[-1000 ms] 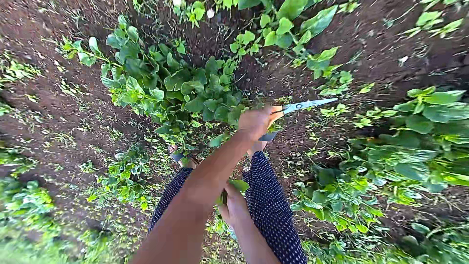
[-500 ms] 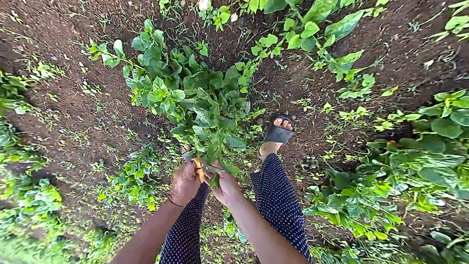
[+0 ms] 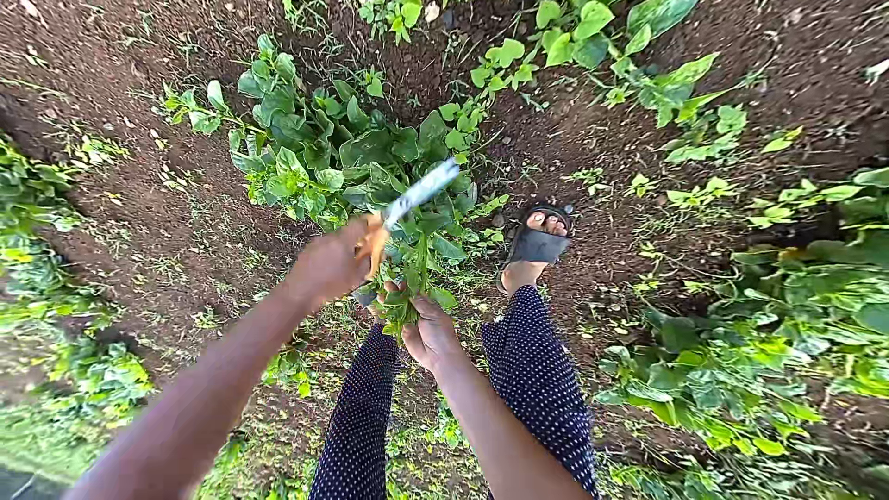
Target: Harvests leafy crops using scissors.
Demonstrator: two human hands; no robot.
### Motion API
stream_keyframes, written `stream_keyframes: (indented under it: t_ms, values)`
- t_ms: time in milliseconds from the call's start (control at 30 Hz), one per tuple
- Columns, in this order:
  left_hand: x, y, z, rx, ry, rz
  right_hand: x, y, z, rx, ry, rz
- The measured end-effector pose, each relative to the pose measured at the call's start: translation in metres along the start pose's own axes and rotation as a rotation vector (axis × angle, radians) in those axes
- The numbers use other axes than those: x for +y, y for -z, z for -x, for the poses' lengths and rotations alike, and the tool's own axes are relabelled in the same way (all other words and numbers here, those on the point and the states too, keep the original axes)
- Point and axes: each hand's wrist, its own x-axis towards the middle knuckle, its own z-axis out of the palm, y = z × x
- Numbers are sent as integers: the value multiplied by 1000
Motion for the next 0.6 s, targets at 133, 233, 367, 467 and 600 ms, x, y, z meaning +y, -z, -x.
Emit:
stream_keyframes:
  t_ms: [133,233,367,467,600]
  values:
    - [19,42,-83,-386,257,-160,10,-1,0,6,7,0]
    - [28,41,-100,-528,547,-196,17,2,0,15,-13,88]
    - [35,39,-104,-540,739,-163,15,1,5,27,-64,273]
    - [36,44,-111,-508,771,-70,13,3,7,20,-63,385]
    - [36,45,-121,-500,806,-41,14,9,6,-19,-24,468]
